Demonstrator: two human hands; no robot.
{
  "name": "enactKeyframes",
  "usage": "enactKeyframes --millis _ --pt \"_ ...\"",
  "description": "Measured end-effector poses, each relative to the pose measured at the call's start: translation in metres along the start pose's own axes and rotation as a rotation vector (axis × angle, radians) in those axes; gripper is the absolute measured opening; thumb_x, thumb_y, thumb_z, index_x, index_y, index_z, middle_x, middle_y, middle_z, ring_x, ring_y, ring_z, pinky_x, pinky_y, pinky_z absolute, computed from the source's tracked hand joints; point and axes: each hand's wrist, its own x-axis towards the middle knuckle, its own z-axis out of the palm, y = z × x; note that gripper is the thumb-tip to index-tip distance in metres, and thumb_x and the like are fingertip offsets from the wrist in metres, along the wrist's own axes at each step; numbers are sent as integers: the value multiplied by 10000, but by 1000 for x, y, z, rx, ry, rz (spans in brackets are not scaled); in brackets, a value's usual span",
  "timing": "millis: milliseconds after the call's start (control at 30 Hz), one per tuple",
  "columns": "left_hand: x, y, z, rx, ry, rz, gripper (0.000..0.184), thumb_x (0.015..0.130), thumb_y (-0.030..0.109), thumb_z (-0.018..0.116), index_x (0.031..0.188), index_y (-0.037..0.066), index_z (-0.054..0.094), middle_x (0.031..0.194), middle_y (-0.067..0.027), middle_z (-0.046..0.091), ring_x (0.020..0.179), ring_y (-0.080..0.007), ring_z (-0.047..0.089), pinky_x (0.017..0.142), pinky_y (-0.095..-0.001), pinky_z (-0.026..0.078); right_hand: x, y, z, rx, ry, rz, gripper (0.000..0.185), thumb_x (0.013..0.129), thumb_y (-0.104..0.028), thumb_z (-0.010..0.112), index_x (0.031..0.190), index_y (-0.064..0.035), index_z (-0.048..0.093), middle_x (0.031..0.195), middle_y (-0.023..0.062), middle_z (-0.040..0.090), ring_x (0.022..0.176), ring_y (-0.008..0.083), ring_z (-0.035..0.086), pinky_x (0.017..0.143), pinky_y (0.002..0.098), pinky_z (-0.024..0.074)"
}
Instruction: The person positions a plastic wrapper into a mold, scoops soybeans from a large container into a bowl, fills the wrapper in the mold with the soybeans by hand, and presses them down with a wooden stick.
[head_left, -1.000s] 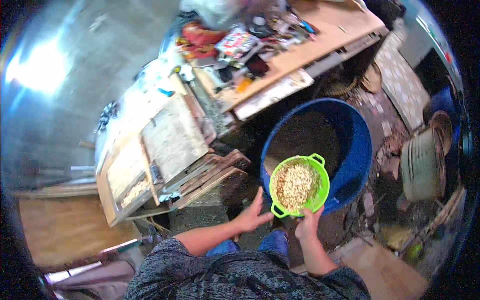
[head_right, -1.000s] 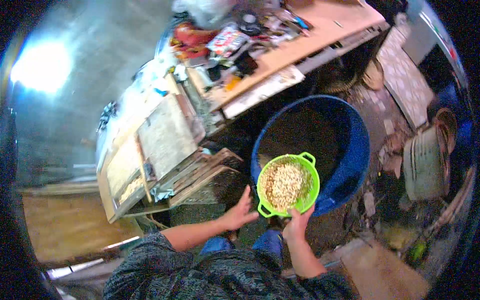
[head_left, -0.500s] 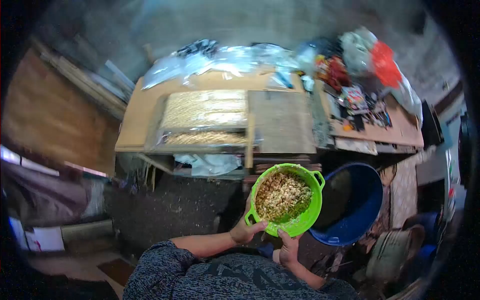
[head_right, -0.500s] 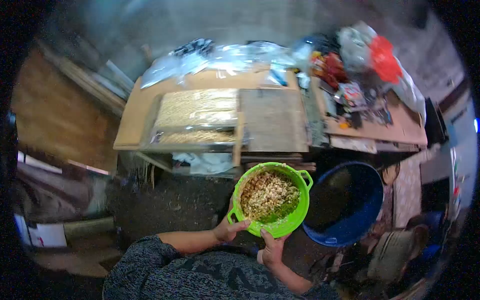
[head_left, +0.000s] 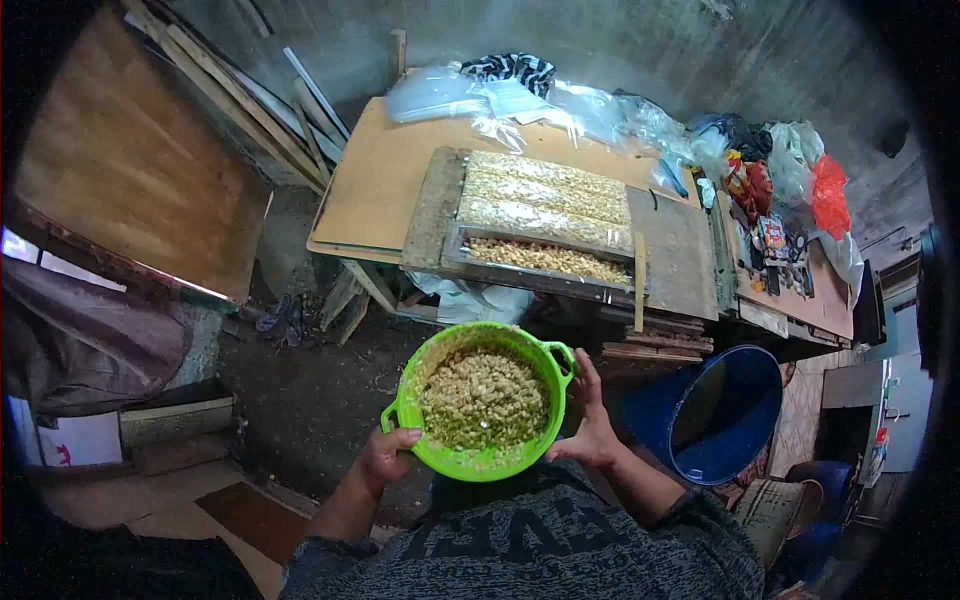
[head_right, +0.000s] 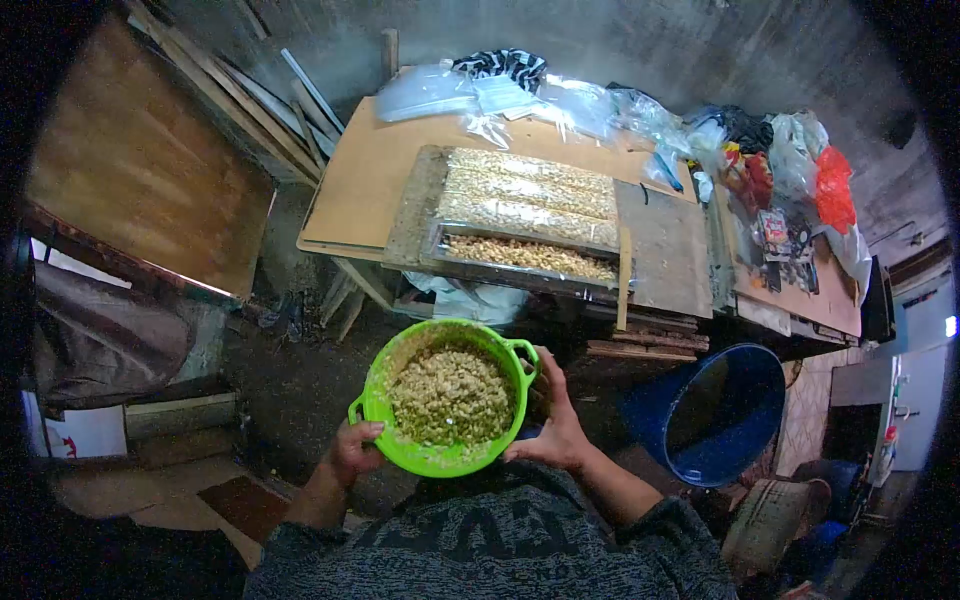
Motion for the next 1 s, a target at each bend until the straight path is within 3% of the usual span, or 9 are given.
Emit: enactKeyframes --millis 100,200,333,433,600,667,700,1000 --pt "-1 11 -3 -461 238 -421 664 830 148 528 1448 -29 363 1432 -204 476 1315 -329 484 1153 -455 333 20 23 6 44 -58 -113 1340 507 -574 906 1528 -172 136 1584 188 111 1453 366 207 1153 522 282" --pt "9 25 6 -527 315 -462 673 847 167 534 1462 -24 340 1458 -205 446 1334 -330 462 1158 -454 323 39 39 11 7 16 -251 1287 483 -613 897 1481 -167 217 1570 204 116 1447 364 219 1145 511 293" --pt "34 32 15 -570 303 -458 673 908 262 545 1475 -18 317 1472 -199 430 1347 -324 445 1165 -459 309 64 40 9 213 135 -236 1314 433 -691 864 1445 -172 207 1558 197 107 1422 349 264 1144 497 292" --pt "58 35 22 -339 236 -326 799 951 543 506 1503 19 264 1511 -183 373 1385 -324 388 1179 -470 272 82 28 2 339 204 -204 1355 422 -732 833 1446 -150 164 1492 152 201 1365 324 332 1138 487 305" --pt "97 43 50 -259 303 -323 872 922 633 491 1523 59 224 1518 -171 358 1377 -335 390 1167 -469 293 102 27 -23 322 233 -231 1354 487 -786 783 1458 -107 129 1445 123 238 1349 300 331 1142 466 281" --pt "116 31 46 -356 330 -281 901 909 683 457 1519 59 234 1508 -164 374 1366 -329 405 1152 -476 317 109 39 -23 240 354 -220 1306 563 -815 730 1457 -83 121 1449 124 231 1334 286 342 1131 455 288" --pt "125 32 51 -189 415 -274 925 895 726 419 1516 62 243 1502 -163 382 1355 -326 421 1133 -487 346 112 31 -24 297 330 -189 1257 614 -809 708 1456 -85 119 1447 125 227 1328 282 347 1127 459 292" --pt "163 21 21 -314 344 -303 917 892 736 404 1503 63 280 1478 -171 412 1343 -328 436 1122 -490 364 124 42 -23 156 419 -171 1194 653 -769 717 1443 -73 154 1440 151 235 1317 285 364 1106 455 325"
